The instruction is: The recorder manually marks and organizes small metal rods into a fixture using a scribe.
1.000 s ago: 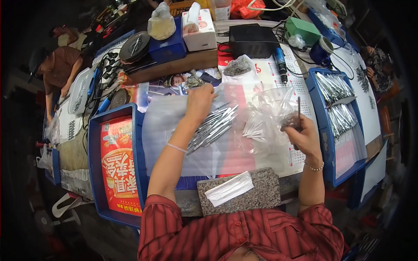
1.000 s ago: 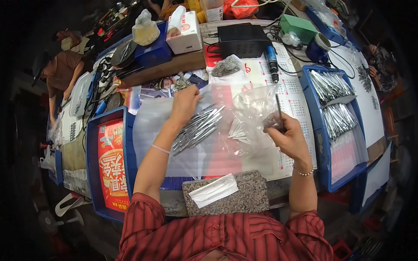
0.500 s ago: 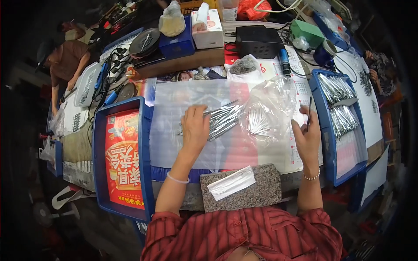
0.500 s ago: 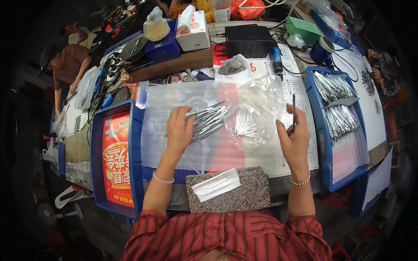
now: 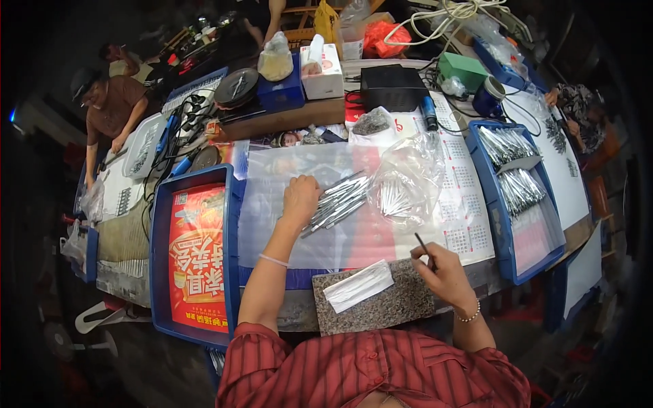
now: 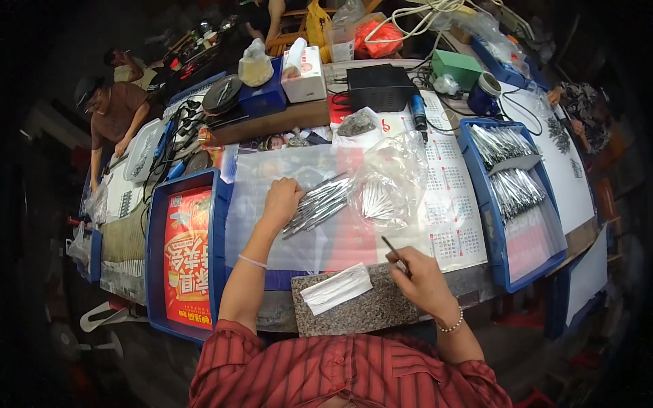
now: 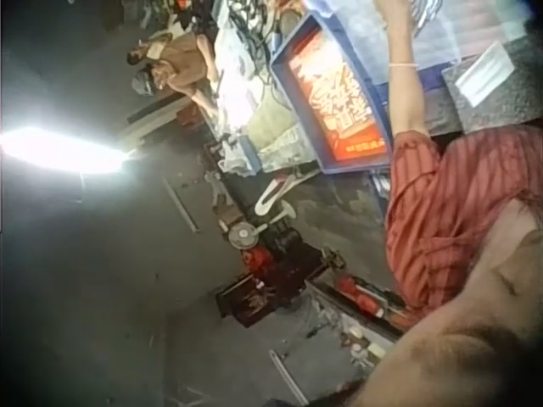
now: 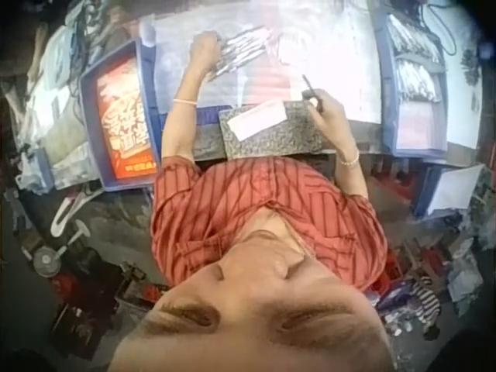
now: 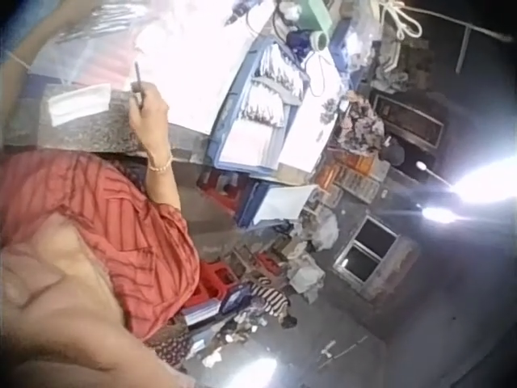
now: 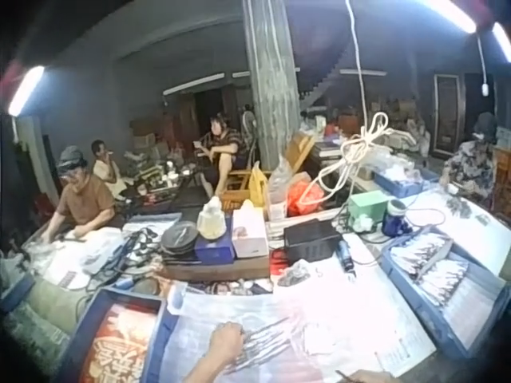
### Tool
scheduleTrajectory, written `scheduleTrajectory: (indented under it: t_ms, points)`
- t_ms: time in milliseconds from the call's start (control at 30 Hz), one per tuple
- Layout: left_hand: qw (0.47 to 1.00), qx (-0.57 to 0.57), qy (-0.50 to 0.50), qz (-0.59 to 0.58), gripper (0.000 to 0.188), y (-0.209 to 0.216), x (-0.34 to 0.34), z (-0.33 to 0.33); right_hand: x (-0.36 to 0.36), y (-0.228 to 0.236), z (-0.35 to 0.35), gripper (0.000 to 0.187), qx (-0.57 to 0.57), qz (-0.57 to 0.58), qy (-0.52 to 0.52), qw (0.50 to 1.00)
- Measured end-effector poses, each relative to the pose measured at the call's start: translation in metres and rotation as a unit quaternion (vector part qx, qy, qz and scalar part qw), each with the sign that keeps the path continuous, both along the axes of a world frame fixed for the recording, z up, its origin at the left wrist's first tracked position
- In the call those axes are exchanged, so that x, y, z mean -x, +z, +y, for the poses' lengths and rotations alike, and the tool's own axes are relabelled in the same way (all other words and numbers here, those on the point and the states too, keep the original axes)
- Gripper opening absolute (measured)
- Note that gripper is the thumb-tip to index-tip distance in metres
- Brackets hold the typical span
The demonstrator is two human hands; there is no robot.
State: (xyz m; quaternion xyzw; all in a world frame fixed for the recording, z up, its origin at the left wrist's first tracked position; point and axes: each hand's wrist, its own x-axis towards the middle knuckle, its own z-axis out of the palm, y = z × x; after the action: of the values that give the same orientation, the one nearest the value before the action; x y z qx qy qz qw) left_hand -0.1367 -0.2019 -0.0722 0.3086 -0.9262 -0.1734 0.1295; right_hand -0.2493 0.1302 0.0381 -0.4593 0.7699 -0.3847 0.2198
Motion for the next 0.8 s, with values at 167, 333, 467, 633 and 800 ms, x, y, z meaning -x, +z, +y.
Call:
scheduleTrajectory:
  t_ms: [167, 333, 467, 633, 800]
  points:
    - [0.999, 0.030, 0.025, 0.012, 0.014, 0.015, -0.015, 0.017, -0.018, -0.002, 0.003, 0.018, -0.007, -0.026, 0.036, 0.999]
    - [0.945, -0.207, 0.060, 0.246, 0.009, 0.065, -0.062, 0.103, -0.030, -0.021, 0.002, 0.020, 0.026, -0.109, 0.035, 0.993]
    - [0.892, -0.365, 0.037, 0.263, 0.008, 0.080, -0.089, 0.180, -0.050, -0.010, -0.016, 0.024, 0.059, -0.324, 0.005, 0.944]
    - [0.858, -0.413, 0.015, 0.306, 0.009, 0.072, -0.097, 0.214, -0.071, -0.023, -0.027, 0.021, 0.082, -0.395, 0.027, 0.915]
    - [0.876, -0.403, -0.012, 0.265, 0.012, 0.076, -0.103, 0.210, -0.067, -0.029, -0.018, 0.020, 0.081, -0.402, 0.006, 0.912]
